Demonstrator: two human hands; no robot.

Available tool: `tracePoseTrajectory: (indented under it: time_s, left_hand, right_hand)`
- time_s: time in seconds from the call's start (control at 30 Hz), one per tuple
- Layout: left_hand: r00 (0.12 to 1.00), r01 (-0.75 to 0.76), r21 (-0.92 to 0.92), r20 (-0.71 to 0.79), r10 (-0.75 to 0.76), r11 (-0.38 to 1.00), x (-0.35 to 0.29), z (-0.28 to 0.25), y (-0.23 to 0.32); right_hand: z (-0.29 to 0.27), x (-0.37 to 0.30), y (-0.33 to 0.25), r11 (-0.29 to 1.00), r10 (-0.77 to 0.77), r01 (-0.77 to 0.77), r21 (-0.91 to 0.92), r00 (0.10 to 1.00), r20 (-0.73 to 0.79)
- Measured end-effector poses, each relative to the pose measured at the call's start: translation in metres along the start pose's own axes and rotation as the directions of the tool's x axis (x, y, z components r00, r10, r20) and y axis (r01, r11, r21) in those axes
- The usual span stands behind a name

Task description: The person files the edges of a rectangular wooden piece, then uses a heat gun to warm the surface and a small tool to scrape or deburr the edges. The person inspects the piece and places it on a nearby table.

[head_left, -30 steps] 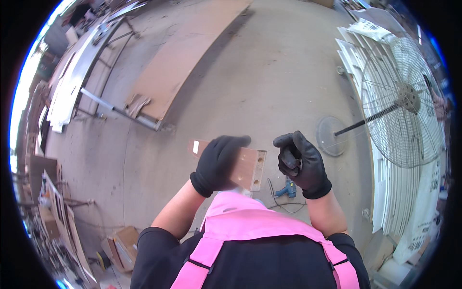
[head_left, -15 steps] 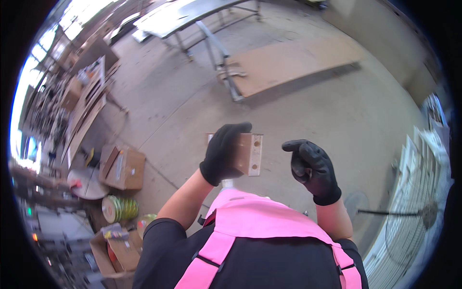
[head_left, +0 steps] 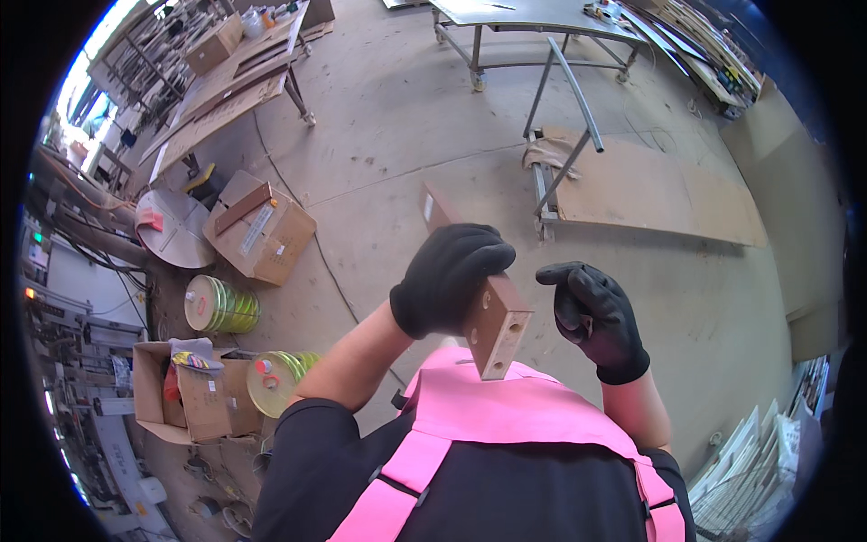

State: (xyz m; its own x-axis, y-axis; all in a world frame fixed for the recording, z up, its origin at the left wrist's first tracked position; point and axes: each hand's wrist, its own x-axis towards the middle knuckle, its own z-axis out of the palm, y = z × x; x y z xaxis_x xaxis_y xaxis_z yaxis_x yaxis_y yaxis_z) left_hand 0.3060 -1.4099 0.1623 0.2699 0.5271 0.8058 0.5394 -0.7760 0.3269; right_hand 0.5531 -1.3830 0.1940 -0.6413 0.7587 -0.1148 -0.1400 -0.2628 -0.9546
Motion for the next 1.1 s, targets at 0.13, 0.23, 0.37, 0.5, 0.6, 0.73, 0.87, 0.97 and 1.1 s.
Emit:
tracePoseTrajectory:
  time_s: [0.13, 0.23, 0.37, 0.5, 0.6, 0.73, 0.87, 0.97, 1.1]
  left_hand:
    - [0.998, -0.028, 0.143, 0.054, 0.021, 0.989, 0.003, -0.034, -0.044]
    - [0.987, 0.001, 0.249, 0.156, -0.041, 0.969, 0.001, -0.055, -0.076]
    - [0.960, 0.101, 0.341, 0.213, -0.182, 0.935, -0.008, -0.074, -0.113]
    - [0.913, 0.192, 0.415, 0.257, -0.316, 0.890, -0.016, -0.089, -0.145]
    - [0.907, 0.219, 0.475, 0.224, -0.358, 0.852, -0.015, -0.096, -0.173]
    - [0.892, 0.248, 0.606, 0.162, -0.422, 0.756, -0.017, -0.118, -0.225]
    - [0.819, 0.405, 0.688, 0.020, -0.573, 0.603, -0.038, -0.180, -0.289]
    - [0.741, 0.504, 0.703, -0.054, -0.669, 0.501, -0.050, -0.190, -0.327]
    - [0.709, 0.628, 0.605, -0.187, -0.680, 0.489, -0.066, -0.197, -0.363]
  right_hand:
    - [0.022, 0.052, 0.001, 0.997, 0.073, -0.075, 0.032, 0.995, 0.072]
    - [0.032, 0.088, -0.001, 0.990, 0.143, -0.143, -0.011, 0.977, 0.159]
    - [0.043, 0.139, 0.003, 0.979, 0.183, -0.143, -0.143, 0.925, 0.332]
    - [0.057, 0.199, 0.020, 0.960, 0.268, -0.223, -0.168, 0.905, 0.332]
    - [0.061, 0.248, 0.032, 0.958, 0.286, -0.263, -0.115, 0.914, 0.288]
    - [0.042, 0.321, 0.036, 0.977, 0.206, -0.211, -0.025, 0.913, 0.352]
    - [0.012, 0.421, 0.023, 0.978, 0.207, -0.164, -0.132, 0.864, 0.459]
    - [0.020, 0.499, 0.013, 0.951, 0.284, -0.300, -0.072, 0.760, 0.584]
    - [0.061, 0.585, -0.001, 0.986, 0.130, -0.164, -0.013, 0.727, 0.674]
